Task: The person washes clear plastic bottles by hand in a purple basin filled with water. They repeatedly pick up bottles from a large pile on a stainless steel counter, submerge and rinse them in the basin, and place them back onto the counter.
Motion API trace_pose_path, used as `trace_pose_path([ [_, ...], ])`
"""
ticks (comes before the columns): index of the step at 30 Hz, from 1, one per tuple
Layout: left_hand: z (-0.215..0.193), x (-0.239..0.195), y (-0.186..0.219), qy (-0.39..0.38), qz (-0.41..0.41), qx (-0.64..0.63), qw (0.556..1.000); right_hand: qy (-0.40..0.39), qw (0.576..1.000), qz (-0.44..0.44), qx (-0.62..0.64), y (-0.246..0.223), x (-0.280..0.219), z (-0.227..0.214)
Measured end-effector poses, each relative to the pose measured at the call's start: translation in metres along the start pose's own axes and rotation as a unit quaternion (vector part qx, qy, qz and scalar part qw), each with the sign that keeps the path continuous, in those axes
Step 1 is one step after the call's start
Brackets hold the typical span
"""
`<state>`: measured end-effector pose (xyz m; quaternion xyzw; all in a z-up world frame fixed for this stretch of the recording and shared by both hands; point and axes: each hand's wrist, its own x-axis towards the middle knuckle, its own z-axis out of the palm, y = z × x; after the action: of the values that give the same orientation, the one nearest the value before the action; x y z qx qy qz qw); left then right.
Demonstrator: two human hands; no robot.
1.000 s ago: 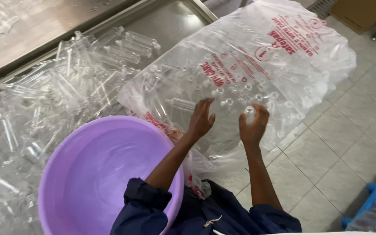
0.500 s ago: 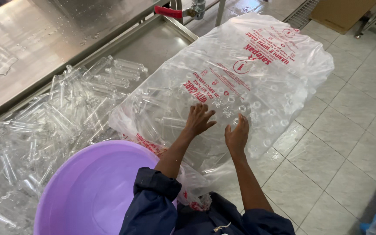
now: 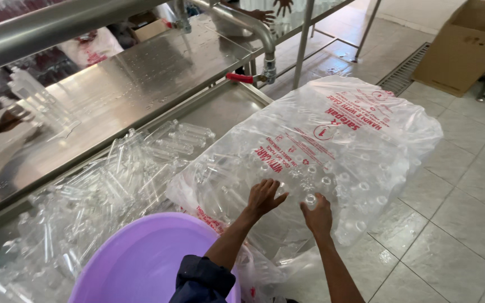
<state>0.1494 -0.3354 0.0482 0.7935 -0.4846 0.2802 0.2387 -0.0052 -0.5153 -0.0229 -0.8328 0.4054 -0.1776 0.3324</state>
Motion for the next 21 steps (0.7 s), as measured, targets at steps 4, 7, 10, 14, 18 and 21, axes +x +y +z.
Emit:
trace_pose_path([
  [4, -0.104, 0.002, 0.008, 0.059, -0.052, 0.018, 0.997, 0.004, 0.998, -0.059, 0.009, -0.029, -0.018, -0.037],
  [7, -0.212, -0.015, 0.013, 0.134, -0.112, -0.019, 0.984, 0.084, 0.982, -0.146, 0.084, -0.100, -0.051, -0.089],
  [10, -0.287, -0.072, 0.010, 0.131, -0.253, -0.049, 0.957, 0.093, 0.959, -0.225, 0.148, -0.177, -0.101, -0.128],
  [14, -0.368, -0.142, 0.017, 0.178, -0.471, -0.073, 0.861, -0.079, 0.892, -0.298, 0.331, -0.232, -0.152, -0.099],
  [18, -0.441, -0.173, 0.026, 0.067, -0.555, -0.025, 0.829, -0.354, 0.837, -0.201, 0.366, -0.266, -0.212, -0.017],
  [21, -0.435, -0.215, 0.009, 0.010, -0.594, -0.018, 0.804, -0.474, 0.846, -0.216, 0.112, -0.298, -0.265, 0.018],
])
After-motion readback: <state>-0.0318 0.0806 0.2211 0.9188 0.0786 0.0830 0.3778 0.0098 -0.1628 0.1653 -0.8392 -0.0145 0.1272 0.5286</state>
